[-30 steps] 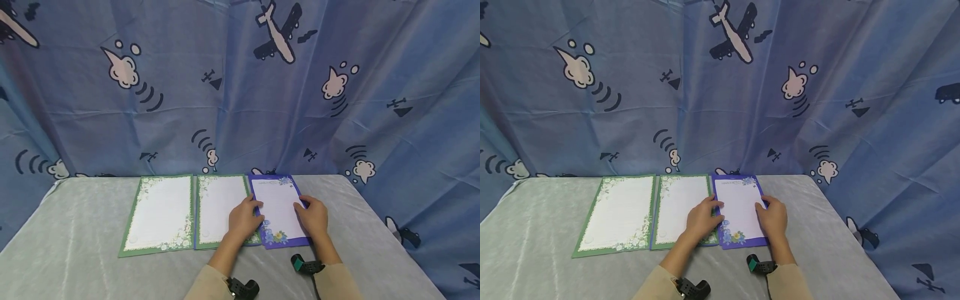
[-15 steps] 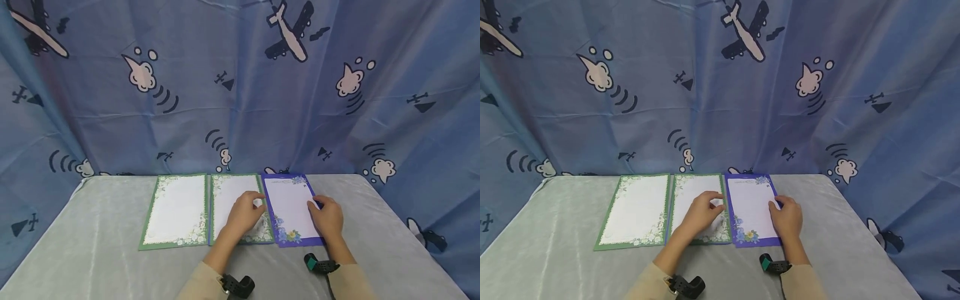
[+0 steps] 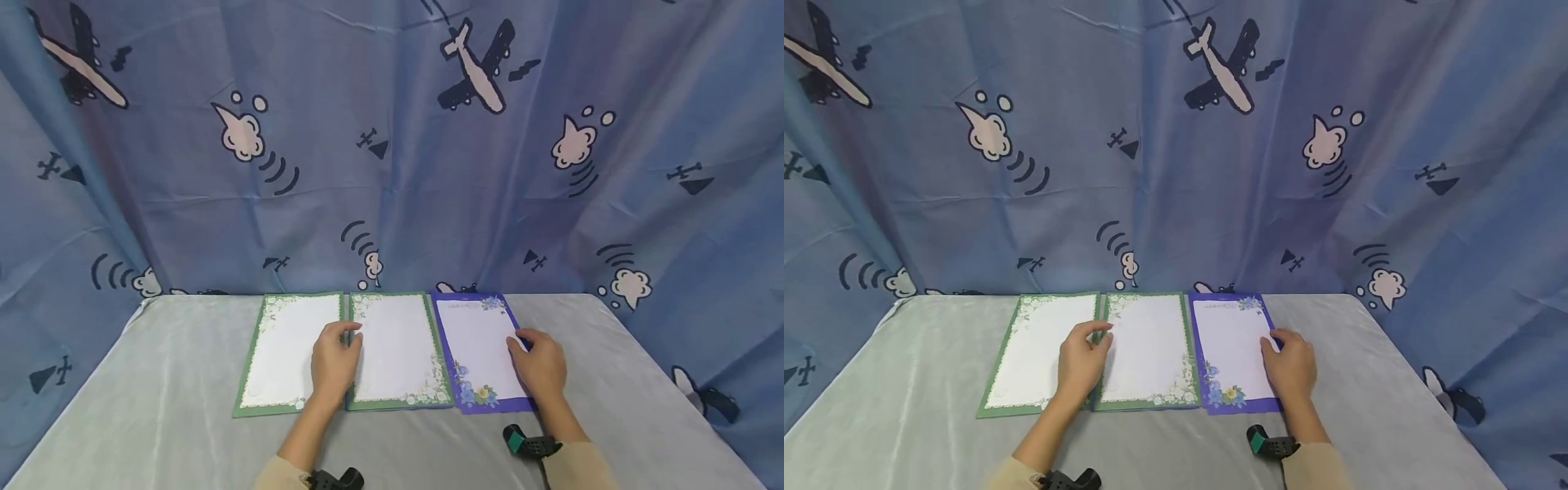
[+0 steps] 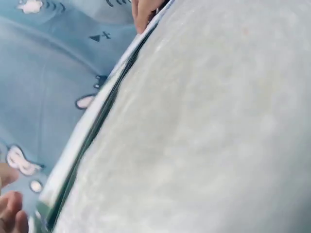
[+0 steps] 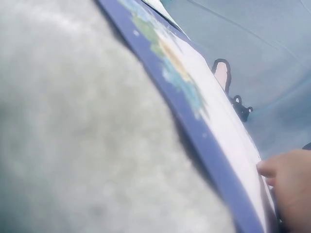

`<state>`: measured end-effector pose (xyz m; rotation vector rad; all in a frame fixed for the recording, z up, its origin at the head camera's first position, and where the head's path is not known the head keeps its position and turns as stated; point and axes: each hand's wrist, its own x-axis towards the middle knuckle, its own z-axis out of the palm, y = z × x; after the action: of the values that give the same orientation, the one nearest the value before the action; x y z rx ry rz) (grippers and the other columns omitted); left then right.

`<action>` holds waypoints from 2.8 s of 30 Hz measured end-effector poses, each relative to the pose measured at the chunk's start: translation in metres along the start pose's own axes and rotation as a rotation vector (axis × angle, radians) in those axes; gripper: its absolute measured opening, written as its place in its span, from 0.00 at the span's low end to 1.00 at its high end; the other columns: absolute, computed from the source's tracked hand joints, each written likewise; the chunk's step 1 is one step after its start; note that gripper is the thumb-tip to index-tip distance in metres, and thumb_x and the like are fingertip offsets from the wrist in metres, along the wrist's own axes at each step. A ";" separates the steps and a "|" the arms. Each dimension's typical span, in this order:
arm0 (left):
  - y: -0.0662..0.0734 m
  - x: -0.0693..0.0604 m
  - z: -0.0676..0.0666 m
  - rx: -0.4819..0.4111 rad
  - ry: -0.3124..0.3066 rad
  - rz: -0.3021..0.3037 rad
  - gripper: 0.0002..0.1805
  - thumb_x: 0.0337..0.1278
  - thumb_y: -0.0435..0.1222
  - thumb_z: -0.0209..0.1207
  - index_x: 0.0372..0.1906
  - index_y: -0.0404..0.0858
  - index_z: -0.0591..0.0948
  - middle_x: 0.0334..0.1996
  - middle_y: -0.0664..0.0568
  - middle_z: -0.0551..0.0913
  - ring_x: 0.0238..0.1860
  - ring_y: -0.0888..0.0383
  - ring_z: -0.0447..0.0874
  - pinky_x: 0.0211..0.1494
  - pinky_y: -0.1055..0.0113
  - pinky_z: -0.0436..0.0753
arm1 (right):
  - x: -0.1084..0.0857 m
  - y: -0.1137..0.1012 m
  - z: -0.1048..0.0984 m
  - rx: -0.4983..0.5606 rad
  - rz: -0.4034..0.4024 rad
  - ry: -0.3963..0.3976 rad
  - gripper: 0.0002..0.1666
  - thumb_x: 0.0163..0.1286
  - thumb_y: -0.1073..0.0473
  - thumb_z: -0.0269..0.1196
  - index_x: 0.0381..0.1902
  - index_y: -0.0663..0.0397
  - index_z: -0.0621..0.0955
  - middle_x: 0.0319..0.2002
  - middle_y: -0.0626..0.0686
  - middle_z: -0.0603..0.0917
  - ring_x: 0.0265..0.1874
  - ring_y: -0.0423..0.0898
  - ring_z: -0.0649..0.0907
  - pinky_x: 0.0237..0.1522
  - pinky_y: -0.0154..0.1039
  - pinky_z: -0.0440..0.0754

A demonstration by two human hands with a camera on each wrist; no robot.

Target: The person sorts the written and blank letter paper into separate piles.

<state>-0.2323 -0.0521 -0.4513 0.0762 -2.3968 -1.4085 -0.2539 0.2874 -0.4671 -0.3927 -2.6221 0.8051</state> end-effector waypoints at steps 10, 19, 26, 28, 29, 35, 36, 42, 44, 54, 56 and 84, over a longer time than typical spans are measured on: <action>-0.022 -0.002 0.005 0.097 0.053 0.020 0.15 0.54 0.34 0.70 0.48 0.41 0.88 0.50 0.43 0.89 0.13 0.59 0.69 0.20 0.66 0.73 | -0.005 -0.006 -0.009 -0.132 0.040 -0.131 0.29 0.69 0.52 0.63 0.60 0.68 0.80 0.61 0.72 0.78 0.60 0.71 0.76 0.61 0.66 0.73; -0.021 -0.001 0.004 0.163 0.039 0.029 0.16 0.53 0.34 0.71 0.49 0.42 0.88 0.23 0.47 0.88 0.10 0.64 0.58 0.17 0.70 0.64 | -0.019 -0.064 -0.025 -0.115 -0.202 -0.129 0.25 0.68 0.51 0.65 0.55 0.66 0.84 0.58 0.70 0.82 0.58 0.69 0.79 0.60 0.64 0.74; -0.021 -0.003 0.004 0.179 0.053 0.053 0.16 0.49 0.32 0.73 0.47 0.41 0.88 0.29 0.44 0.90 0.11 0.64 0.60 0.19 0.69 0.66 | -0.038 -0.096 -0.003 0.171 -0.308 -0.219 0.20 0.69 0.54 0.67 0.54 0.60 0.86 0.53 0.64 0.87 0.51 0.60 0.85 0.50 0.55 0.84; -0.021 -0.003 0.004 0.176 0.057 0.059 0.16 0.48 0.32 0.73 0.46 0.41 0.88 0.36 0.44 0.92 0.11 0.65 0.61 0.19 0.69 0.68 | -0.044 -0.101 0.003 0.233 -0.309 -0.252 0.20 0.68 0.56 0.68 0.54 0.59 0.86 0.52 0.62 0.88 0.46 0.58 0.87 0.43 0.47 0.85; -0.021 -0.003 0.004 0.173 0.057 0.059 0.16 0.48 0.31 0.73 0.46 0.40 0.88 0.39 0.44 0.92 0.11 0.65 0.61 0.20 0.69 0.68 | -0.046 -0.103 0.005 0.261 -0.309 -0.263 0.19 0.68 0.56 0.68 0.54 0.58 0.86 0.51 0.62 0.88 0.44 0.56 0.87 0.40 0.43 0.84; -0.022 -0.002 0.002 0.156 0.055 0.058 0.15 0.48 0.30 0.72 0.44 0.40 0.89 0.50 0.45 0.89 0.14 0.66 0.64 0.22 0.70 0.70 | -0.054 -0.109 0.011 0.339 -0.312 -0.290 0.19 0.66 0.57 0.70 0.54 0.58 0.86 0.49 0.62 0.89 0.37 0.52 0.88 0.32 0.33 0.81; -0.022 -0.002 0.002 0.152 0.053 0.064 0.14 0.48 0.30 0.72 0.44 0.40 0.89 0.51 0.45 0.89 0.14 0.66 0.65 0.22 0.70 0.69 | -0.054 -0.109 0.012 0.342 -0.307 -0.295 0.19 0.66 0.57 0.70 0.54 0.58 0.86 0.49 0.62 0.88 0.35 0.51 0.87 0.32 0.33 0.80; -0.023 -0.001 0.001 0.136 0.050 0.069 0.14 0.47 0.29 0.72 0.42 0.42 0.89 0.55 0.47 0.88 0.21 0.68 0.72 0.26 0.71 0.72 | -0.056 -0.102 0.025 0.299 -0.311 -0.306 0.20 0.66 0.57 0.70 0.54 0.58 0.86 0.45 0.59 0.88 0.31 0.47 0.82 0.33 0.35 0.76; -0.024 -0.001 0.001 0.127 0.039 0.060 0.13 0.48 0.29 0.72 0.41 0.43 0.90 0.56 0.48 0.87 0.22 0.68 0.73 0.27 0.72 0.72 | -0.056 -0.098 0.028 0.270 -0.316 -0.296 0.20 0.65 0.58 0.70 0.54 0.59 0.86 0.41 0.57 0.88 0.33 0.44 0.80 0.37 0.36 0.76; -0.023 -0.002 0.000 0.128 0.022 0.056 0.11 0.50 0.32 0.73 0.41 0.42 0.90 0.52 0.47 0.89 0.22 0.67 0.73 0.26 0.70 0.72 | -0.055 -0.088 0.034 0.225 -0.349 -0.231 0.21 0.63 0.60 0.70 0.52 0.64 0.85 0.49 0.63 0.88 0.47 0.57 0.86 0.54 0.54 0.82; -0.022 -0.002 0.001 0.146 0.022 0.050 0.12 0.49 0.34 0.74 0.42 0.43 0.90 0.41 0.49 0.90 0.21 0.66 0.72 0.27 0.69 0.71 | -0.055 -0.088 0.035 0.235 -0.362 -0.233 0.21 0.63 0.60 0.70 0.52 0.65 0.85 0.51 0.64 0.88 0.53 0.60 0.86 0.58 0.57 0.81; -0.021 -0.003 0.001 0.098 0.035 0.051 0.05 0.51 0.29 0.71 0.33 0.40 0.91 0.52 0.45 0.89 0.13 0.66 0.62 0.18 0.73 0.62 | -0.059 -0.092 0.034 0.174 -0.398 -0.245 0.14 0.65 0.57 0.70 0.46 0.58 0.89 0.59 0.59 0.85 0.56 0.60 0.83 0.58 0.60 0.79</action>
<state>-0.2330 -0.0613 -0.4705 0.0637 -2.4203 -1.2573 -0.2295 0.1760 -0.4554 0.2857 -2.6859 0.9780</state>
